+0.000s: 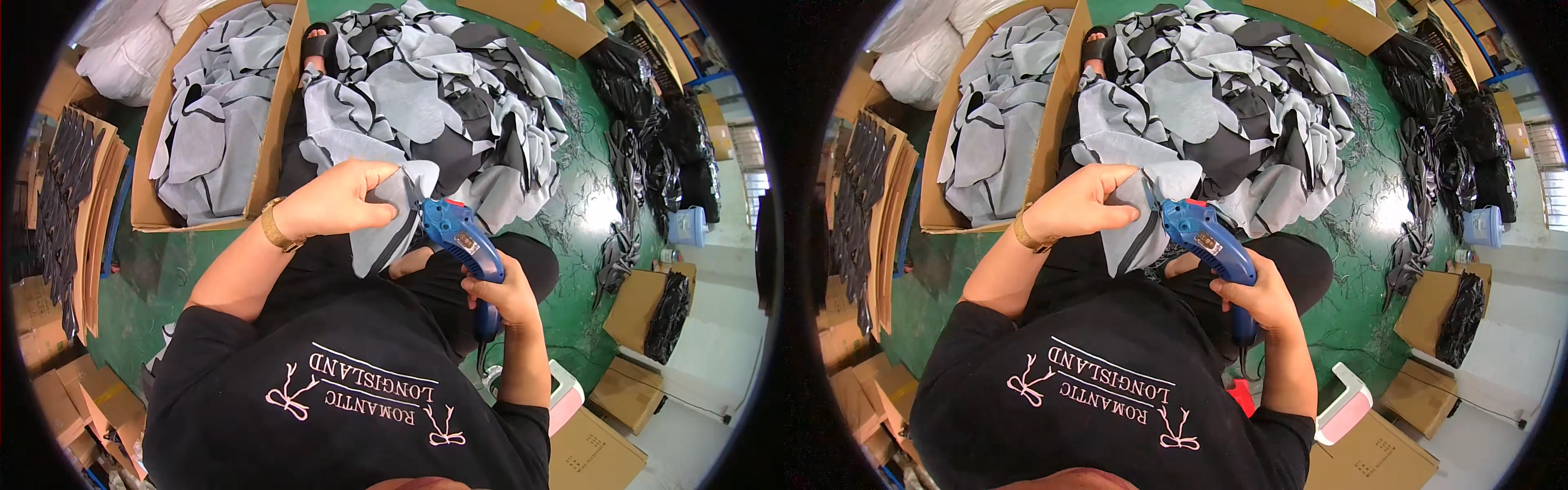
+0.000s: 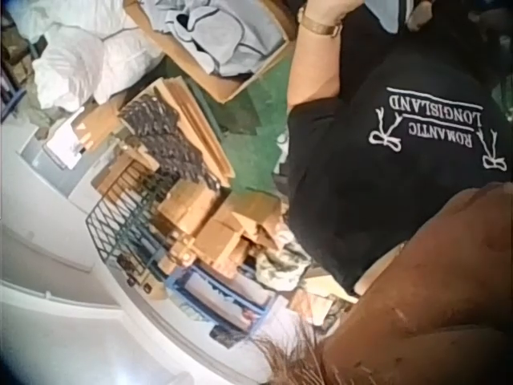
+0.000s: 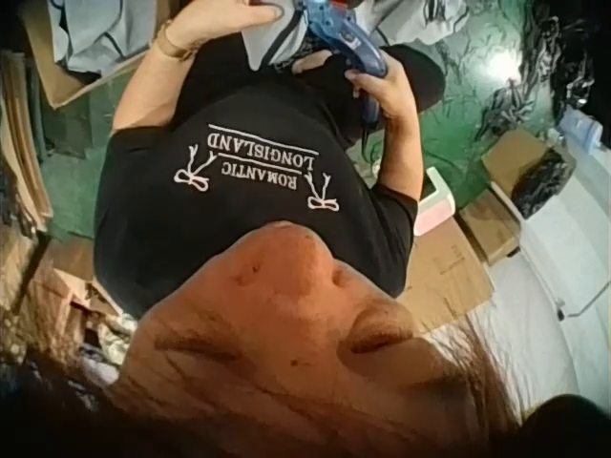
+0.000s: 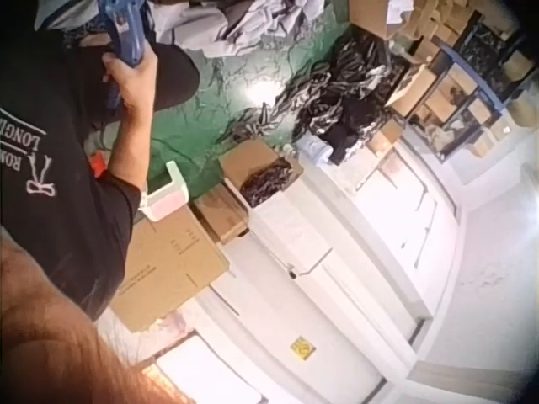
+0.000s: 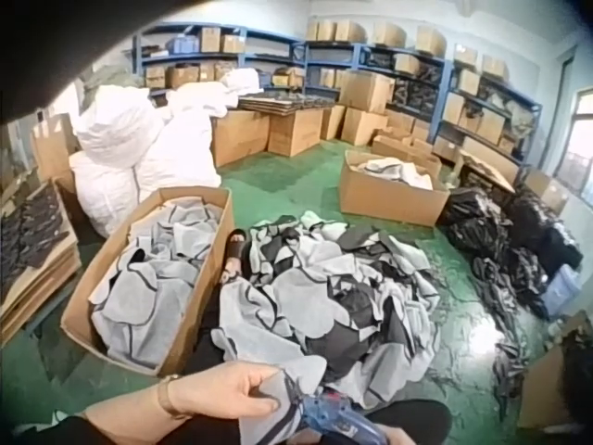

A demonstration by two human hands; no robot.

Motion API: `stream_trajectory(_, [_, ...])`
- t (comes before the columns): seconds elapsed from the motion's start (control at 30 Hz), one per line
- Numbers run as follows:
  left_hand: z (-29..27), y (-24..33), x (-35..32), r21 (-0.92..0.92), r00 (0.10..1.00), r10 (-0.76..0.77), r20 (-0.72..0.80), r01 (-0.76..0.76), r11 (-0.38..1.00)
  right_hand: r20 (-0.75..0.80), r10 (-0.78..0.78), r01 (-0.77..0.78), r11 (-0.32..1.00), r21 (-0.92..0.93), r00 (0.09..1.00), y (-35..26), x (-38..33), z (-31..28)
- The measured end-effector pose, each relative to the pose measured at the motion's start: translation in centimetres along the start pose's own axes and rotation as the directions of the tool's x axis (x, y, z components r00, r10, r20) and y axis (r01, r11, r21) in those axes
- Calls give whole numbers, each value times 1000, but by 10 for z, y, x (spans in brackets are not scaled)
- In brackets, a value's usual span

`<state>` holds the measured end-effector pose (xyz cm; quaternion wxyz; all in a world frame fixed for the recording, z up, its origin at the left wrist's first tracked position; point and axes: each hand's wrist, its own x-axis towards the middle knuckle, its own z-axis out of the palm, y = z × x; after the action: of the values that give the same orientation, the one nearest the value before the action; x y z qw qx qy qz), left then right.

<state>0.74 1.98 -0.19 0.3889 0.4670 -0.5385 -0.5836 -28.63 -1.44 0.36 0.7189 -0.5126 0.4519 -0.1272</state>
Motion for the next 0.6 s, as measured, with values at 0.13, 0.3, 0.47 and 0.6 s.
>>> stream_trajectory(0.13, [-2, 2, 0, 95, 994, -48, 95, 39, 995, 6, 12, -12, 1000, 28, 1000, 0, 2, 0])
stream_trajectory(0.3, [-7, 5, 2, 356, 992, 33, 120, -74, 931, 131, 47, -69, 983, 169, 990, 1, 12, -2])
stream_trajectory(0.47, [-8, 3, -3, 187, 998, 2, 60, -13, 982, 53, -69, 49, 947, 317, 996, 6, 30, 0])
stream_trajectory(0.6, [-26, -18, -3, -53, 999, 21, -38, -23, 998, -19, -168, 159, 888, 432, 986, 11, 30, -10])
